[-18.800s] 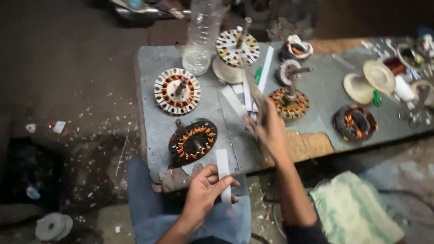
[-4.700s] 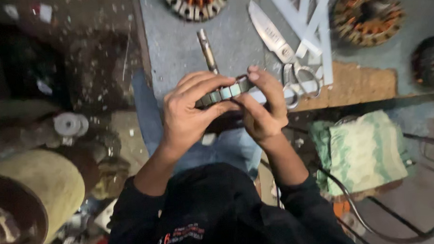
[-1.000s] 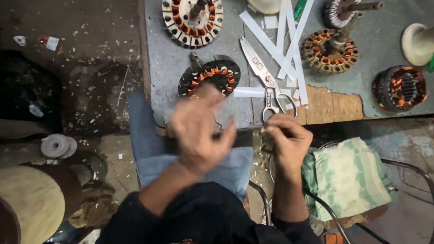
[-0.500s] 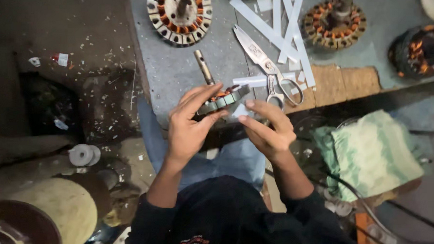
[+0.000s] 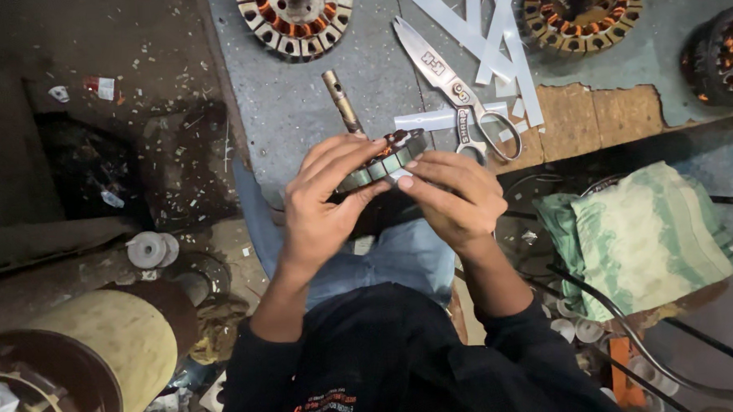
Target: The person cuts strips of white material with scissors and inserts them into slots on circular motor stator components. The person handles multiple stators, places them on the workbench, and continues inserting the cut strips into the slots.
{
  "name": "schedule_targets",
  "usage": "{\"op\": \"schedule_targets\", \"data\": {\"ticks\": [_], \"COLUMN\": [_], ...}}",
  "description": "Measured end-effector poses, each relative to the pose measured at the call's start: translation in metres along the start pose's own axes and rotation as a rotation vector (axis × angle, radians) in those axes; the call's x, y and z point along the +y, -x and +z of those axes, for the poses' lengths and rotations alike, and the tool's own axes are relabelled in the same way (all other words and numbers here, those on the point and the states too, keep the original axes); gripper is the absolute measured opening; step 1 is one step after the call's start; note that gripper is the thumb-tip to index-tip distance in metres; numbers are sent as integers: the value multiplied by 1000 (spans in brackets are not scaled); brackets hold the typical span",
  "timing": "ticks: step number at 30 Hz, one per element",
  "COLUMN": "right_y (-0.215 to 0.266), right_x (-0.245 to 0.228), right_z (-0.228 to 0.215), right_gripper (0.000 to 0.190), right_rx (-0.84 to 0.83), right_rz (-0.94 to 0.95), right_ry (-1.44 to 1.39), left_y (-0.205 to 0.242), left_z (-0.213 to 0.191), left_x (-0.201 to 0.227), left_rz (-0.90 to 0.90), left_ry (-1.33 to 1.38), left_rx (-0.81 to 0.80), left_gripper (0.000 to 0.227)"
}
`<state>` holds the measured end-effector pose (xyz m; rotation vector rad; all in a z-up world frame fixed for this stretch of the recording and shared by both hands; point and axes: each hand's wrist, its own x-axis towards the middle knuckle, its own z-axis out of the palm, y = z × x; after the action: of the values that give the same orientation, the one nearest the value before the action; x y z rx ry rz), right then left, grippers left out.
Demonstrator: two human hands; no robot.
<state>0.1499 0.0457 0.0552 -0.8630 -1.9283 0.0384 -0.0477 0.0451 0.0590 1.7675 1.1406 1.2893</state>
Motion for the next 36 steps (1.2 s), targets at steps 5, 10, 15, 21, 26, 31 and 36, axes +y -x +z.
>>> {"op": "schedule_targets", "data": {"ticks": [5,10,15,21,26,31,36], "right_y": [-9,-18,-24,-19,-28,-39,-43], "right_x": [0,5,4,-15,-20,-27,-27], "right_z": [-9,-21,-28,-25,-29,-40,-36], "right_gripper": [27,26,27,33,30,30,30], "right_rx": [-103,-212,-293,-290,-297,-405,-378], "right_rz": [-185,-178,-142,-125,62,71,109], "right_ry": [147,105,110,249,112,151,157], "left_y": [-1,-4,-5,-2,-2,-1,1], "left_z": [4,6,7,6,4,4,4], "left_x": [3,3,6,10,9,13,13], "left_rz": [17,5,-17,-31,-19,-17,-20], "left_ry": [6,47,19,-15,-30,-65,-36], "left_rx": [31,52,54,26,7,-24,-15], "left_gripper": [42,38,37,44,43,48,49]}}
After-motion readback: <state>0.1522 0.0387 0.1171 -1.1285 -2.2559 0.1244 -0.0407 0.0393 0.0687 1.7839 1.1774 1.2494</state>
